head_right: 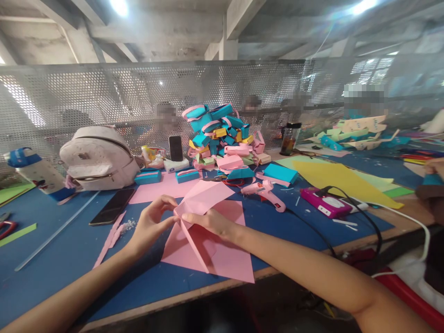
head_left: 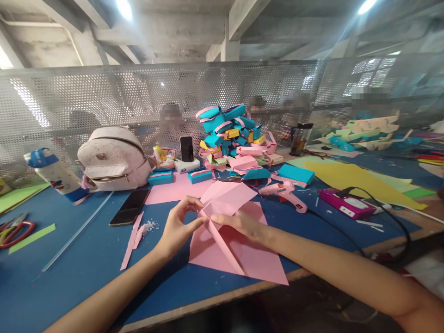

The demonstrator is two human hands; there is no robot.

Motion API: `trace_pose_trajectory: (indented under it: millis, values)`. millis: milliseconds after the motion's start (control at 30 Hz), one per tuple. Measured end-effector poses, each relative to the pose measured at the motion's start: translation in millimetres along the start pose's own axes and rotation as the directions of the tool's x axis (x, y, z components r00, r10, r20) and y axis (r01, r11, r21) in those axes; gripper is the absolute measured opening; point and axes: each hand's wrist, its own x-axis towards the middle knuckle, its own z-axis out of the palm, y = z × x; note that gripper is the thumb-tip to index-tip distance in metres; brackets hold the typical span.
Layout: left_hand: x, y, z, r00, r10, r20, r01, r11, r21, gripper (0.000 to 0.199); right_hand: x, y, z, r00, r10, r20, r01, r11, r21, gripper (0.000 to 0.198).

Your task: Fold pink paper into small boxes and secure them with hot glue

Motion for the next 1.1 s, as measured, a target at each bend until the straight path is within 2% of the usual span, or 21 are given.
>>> trace_pose_trajectory:
  millis: [600, 867, 967, 1100]
  values:
    - [0.9, -2.5, 0.0, 0.999, 0.041, -0.009, -0.041, 0.999, 0.025, 0.028, 0.4, -0.3, 5.3, 0.993, 0.056, -0.101, -0.051, 0.998, 0.048, 0.037]
    - [0.3, -4.6, 0.7, 0.999, 0.032, -0.004, -0.032, 0.999, 0.006, 0.029, 1.0, 0.9, 4.7, 0.996, 0.051, -0.080, -0.044, 0.995, 0.087, 0.035]
    - [1.0, -5.6, -0.2, 0.999, 0.031, -0.010, -0.031, 0.999, 0.018, 0.027, -0.8, -1.0, 1.7, 0.988, 0.137, -0.070, -0.129, 0.985, 0.117, 0.029]
    - [2.1, -5.7, -2.0, 0.999, 0.025, -0.041, -0.024, 0.999, 0.026, 0.024, -2.6, -2.0, -3.9, 0.958, 0.285, -0.028, -0.281, 0.954, 0.106, 0.032]
